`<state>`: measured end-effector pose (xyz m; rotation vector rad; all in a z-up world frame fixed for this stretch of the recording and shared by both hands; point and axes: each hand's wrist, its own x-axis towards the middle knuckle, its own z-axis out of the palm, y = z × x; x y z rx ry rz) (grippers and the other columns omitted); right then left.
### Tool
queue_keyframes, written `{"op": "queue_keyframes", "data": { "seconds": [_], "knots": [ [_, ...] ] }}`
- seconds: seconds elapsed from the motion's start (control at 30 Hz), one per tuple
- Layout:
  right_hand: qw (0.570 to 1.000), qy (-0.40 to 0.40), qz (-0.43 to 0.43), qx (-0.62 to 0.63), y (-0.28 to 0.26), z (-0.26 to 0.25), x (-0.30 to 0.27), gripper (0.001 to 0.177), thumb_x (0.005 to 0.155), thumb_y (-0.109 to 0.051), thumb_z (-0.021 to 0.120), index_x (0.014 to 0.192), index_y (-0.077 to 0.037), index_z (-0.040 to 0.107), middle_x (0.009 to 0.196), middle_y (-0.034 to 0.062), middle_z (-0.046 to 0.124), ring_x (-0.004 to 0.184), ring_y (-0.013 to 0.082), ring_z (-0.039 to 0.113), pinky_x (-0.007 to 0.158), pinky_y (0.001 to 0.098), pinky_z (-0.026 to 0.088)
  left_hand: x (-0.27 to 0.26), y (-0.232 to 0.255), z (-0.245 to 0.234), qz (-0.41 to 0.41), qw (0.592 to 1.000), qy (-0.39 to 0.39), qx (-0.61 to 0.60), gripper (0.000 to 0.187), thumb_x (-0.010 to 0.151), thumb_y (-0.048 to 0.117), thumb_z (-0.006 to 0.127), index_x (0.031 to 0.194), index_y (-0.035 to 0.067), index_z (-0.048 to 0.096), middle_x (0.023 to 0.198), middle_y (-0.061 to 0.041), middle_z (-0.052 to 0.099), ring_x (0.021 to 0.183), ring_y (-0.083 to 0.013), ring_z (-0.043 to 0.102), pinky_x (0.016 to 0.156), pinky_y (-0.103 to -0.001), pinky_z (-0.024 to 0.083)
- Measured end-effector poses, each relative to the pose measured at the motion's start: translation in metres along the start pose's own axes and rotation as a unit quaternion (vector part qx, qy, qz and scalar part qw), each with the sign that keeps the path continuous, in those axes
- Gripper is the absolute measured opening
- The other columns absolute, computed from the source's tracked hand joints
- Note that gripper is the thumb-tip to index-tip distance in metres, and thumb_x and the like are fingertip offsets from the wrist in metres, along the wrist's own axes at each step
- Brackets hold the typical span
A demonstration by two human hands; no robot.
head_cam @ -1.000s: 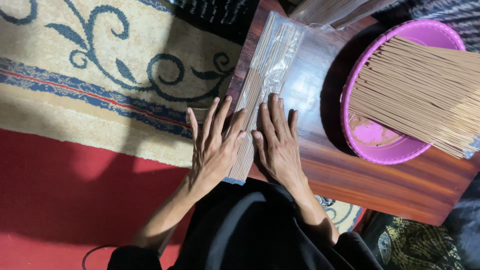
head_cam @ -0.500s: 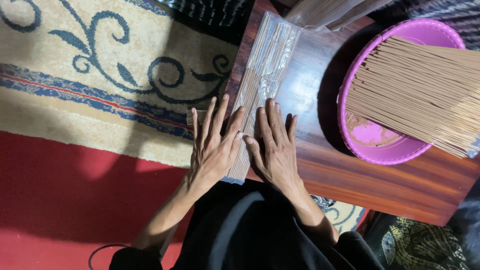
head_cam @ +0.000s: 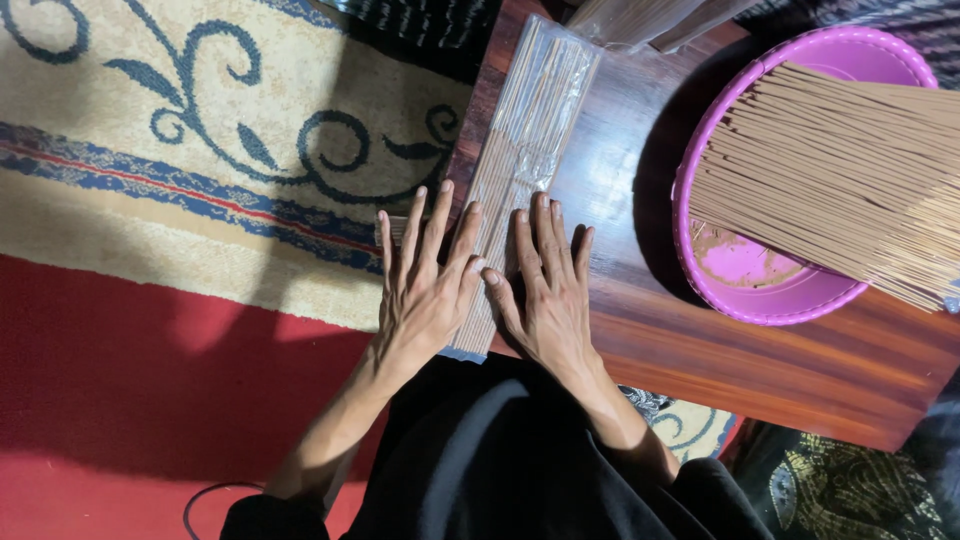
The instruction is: Packaging bundles of incense sticks into clear plastic sleeves.
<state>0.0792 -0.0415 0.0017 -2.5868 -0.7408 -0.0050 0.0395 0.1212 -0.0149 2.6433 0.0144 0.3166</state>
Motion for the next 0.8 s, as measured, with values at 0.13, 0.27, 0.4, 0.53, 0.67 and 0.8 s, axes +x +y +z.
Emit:
{"op": "queue_keyframes", "data": {
  "seconds": [0.13, 0.27, 0.4, 0.53, 0.67, 0.8],
  "knots": [
    [1.0, -0.004, 0.0, 0.006, -0.002, -0.002, 0.0, 0.07, 0.104, -0.045, 0.058, 0.16, -0.01, 0.036, 0.168, 0.0192, 0.028, 0.156, 0.0348, 0.025, 0.124, 0.061, 0.01, 0.0, 0.0, -0.001, -0.002, 1.0, 0.0, 0.0, 0.049, 0.107, 0.032, 0.05, 0.154, 0.018, 0.05, 0.165, -0.016, 0.037, 0.152, -0.0393, 0.034, 0.121, -0.066, 0.015],
    [1.0, -0.008, -0.001, -0.001, -0.002, -0.002, -0.003, 0.07, 0.104, -0.044, 0.057, 0.161, -0.01, 0.034, 0.168, 0.0185, 0.027, 0.156, 0.034, 0.025, 0.124, 0.0607, 0.008, -0.001, -0.001, 0.002, -0.005, 1.0, -0.009, -0.007, 0.052, 0.105, 0.032, 0.052, 0.155, 0.019, 0.048, 0.166, -0.015, 0.034, 0.152, -0.0396, 0.033, 0.121, -0.067, 0.014],
    [1.0, -0.001, -0.01, 0.002, -0.001, 0.0, -0.007, 0.064, 0.107, -0.037, 0.054, 0.159, -0.007, 0.036, 0.167, 0.0193, 0.029, 0.155, 0.0342, 0.027, 0.124, 0.0607, 0.008, -0.001, 0.0, 0.001, -0.006, 1.0, -0.013, -0.017, 0.052, 0.106, 0.031, 0.051, 0.156, 0.017, 0.047, 0.167, -0.016, 0.033, 0.153, -0.0401, 0.031, 0.12, -0.067, 0.012],
    [1.0, 0.0, -0.026, 0.0, -0.004, 0.003, -0.017, 0.057, 0.106, -0.03, 0.053, 0.157, -0.006, 0.04, 0.165, 0.0177, 0.035, 0.153, 0.033, 0.033, 0.124, 0.0597, 0.011, -0.001, -0.003, -0.002, -0.001, 0.999, -0.023, -0.038, 0.052, 0.107, 0.03, 0.049, 0.157, 0.016, 0.045, 0.167, -0.018, 0.031, 0.154, -0.0397, 0.029, 0.121, -0.068, 0.009],
    [1.0, 0.008, -0.026, -0.002, -0.008, 0.008, -0.016, 0.059, 0.108, -0.032, 0.051, 0.157, -0.004, 0.039, 0.165, 0.0202, 0.033, 0.152, 0.0355, 0.035, 0.124, 0.0619, 0.013, -0.003, -0.007, -0.007, 0.04, 0.994, 0.028, -0.099, 0.04, 0.102, 0.012, 0.059, 0.142, 0.008, 0.061, 0.16, -0.019, 0.043, 0.151, -0.0355, 0.037, 0.122, -0.065, 0.011],
    [1.0, 0.012, -0.028, -0.002, -0.009, 0.007, -0.017, 0.058, 0.109, -0.032, 0.05, 0.157, -0.003, 0.038, 0.164, 0.0211, 0.034, 0.152, 0.0356, 0.034, 0.124, 0.0624, 0.012, -0.007, -0.008, -0.005, 0.093, 0.987, 0.036, -0.124, 0.034, 0.099, 0.004, 0.062, 0.132, 0.007, 0.067, 0.149, -0.015, 0.058, 0.142, -0.0299, 0.052, 0.122, -0.065, 0.023]
  ]
}}
